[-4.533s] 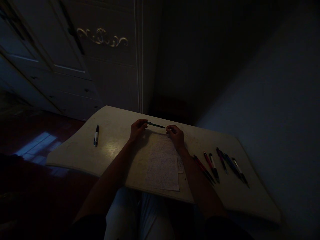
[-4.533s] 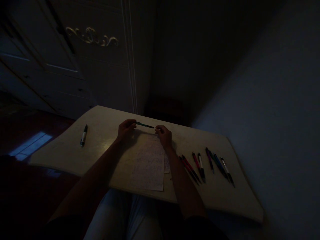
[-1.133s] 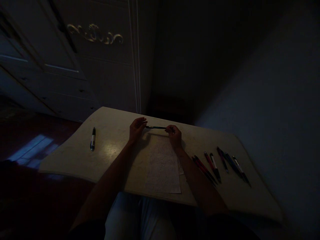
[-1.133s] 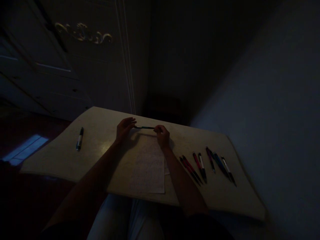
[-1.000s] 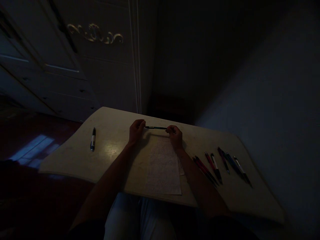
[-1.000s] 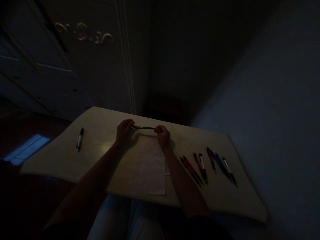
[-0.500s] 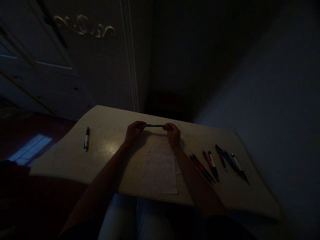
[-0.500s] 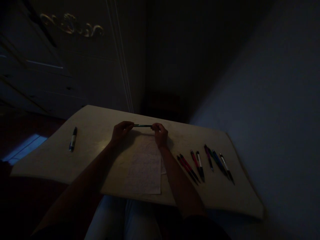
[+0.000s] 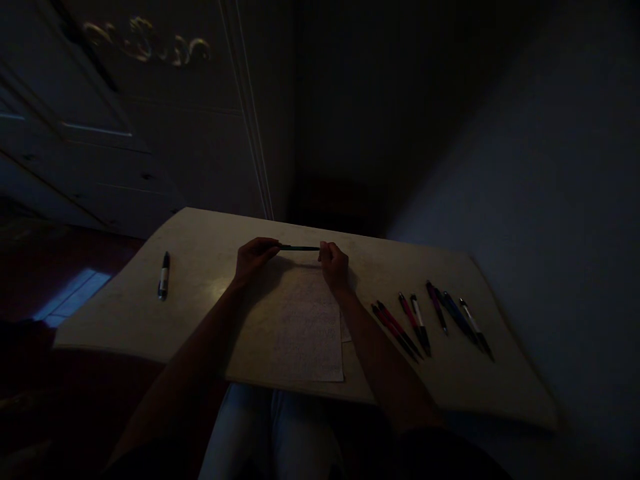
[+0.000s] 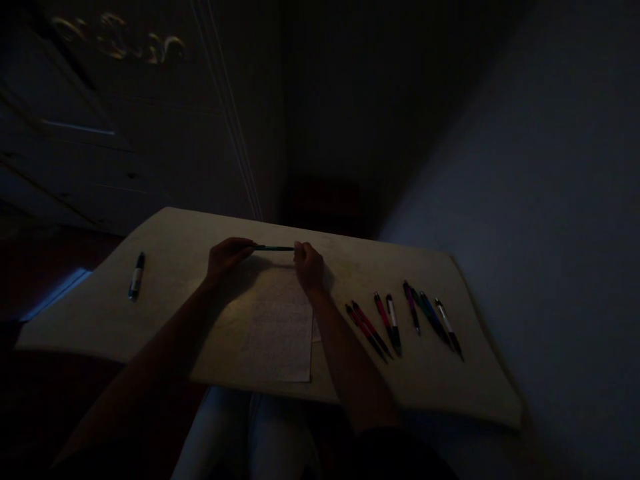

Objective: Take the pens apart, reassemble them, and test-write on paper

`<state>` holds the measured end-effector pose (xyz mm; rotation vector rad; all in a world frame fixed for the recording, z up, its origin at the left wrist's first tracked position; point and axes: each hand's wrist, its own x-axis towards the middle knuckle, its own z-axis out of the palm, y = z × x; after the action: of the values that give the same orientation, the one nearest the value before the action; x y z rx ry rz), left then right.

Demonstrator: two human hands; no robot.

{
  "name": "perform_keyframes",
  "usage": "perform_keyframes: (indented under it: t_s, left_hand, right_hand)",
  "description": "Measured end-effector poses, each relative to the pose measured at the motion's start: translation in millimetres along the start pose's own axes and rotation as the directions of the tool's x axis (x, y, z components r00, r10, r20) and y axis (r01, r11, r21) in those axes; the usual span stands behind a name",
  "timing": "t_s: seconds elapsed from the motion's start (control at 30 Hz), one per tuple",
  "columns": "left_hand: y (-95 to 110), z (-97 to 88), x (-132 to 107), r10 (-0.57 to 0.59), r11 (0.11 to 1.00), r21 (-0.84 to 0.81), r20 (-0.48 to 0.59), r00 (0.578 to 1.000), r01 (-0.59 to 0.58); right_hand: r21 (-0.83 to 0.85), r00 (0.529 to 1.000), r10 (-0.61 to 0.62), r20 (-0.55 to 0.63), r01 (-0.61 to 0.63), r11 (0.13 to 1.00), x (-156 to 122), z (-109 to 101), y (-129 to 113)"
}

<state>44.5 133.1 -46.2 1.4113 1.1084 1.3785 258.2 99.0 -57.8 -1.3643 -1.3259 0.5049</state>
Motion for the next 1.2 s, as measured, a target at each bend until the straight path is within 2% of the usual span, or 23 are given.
perform_keyframes:
  t_s: [0.23, 0.4, 0.53, 0.7, 0.8, 0.93, 1.03, 1.2]
  left_hand:
    - [6, 4.8, -3, -0.032, 0.994, -0.101, 0.036, 0.999, 0.035]
    - [0, 7.4, 0, -0.160, 0.967, -0.192, 0.055, 0.986, 0.168]
    - [-3, 7.4, 1, -0.159, 0.964, -0.201, 0.083, 0.984, 0.173]
    - [2, 6.8, -2, -0.159, 0.983, -0.078, 0.094, 0.983, 0.167]
    - [4, 6.2, 0, -0.106, 0.990, -0.086, 0.104, 0.989, 0.115]
    - [2, 5.5, 5, -0.119, 0.979, -0.152, 0.112, 0.987, 0.135]
    - [3, 5.0, 7, -0.105, 0.970, -0.207, 0.103, 0.989, 0.125]
    - [9, 7.3, 4, -0.125, 0.931, -0.322, 0.156, 0.980, 0.170]
  right_hand:
    - [0.028, 0.999, 0.027, -0.019, -0.026, 0.999, -1, -3, 0]
    - [0.102, 0.998, -0.022, -0.053, 0.027, 0.994, -3, -6, -6]
    - [0.111, 0.996, -0.067, -0.054, 0.072, 0.991, -5, -6, -6]
    - [0.037, 0.991, -0.126, -0.045, 0.127, 0.991, -5, -7, -2]
    - [-0.074, 0.983, -0.183, -0.019, 0.182, 0.981, -4, -9, 0]
    - [-0.188, 0.973, -0.225, 0.041, 0.229, 0.955, -4, -10, 0]
    - [-0.189, 0.977, -0.205, 0.063, 0.214, 0.959, -5, -9, -1]
    - [-0.133, 0.994, -0.105, 0.015, 0.106, 0.985, -6, -13, -5]
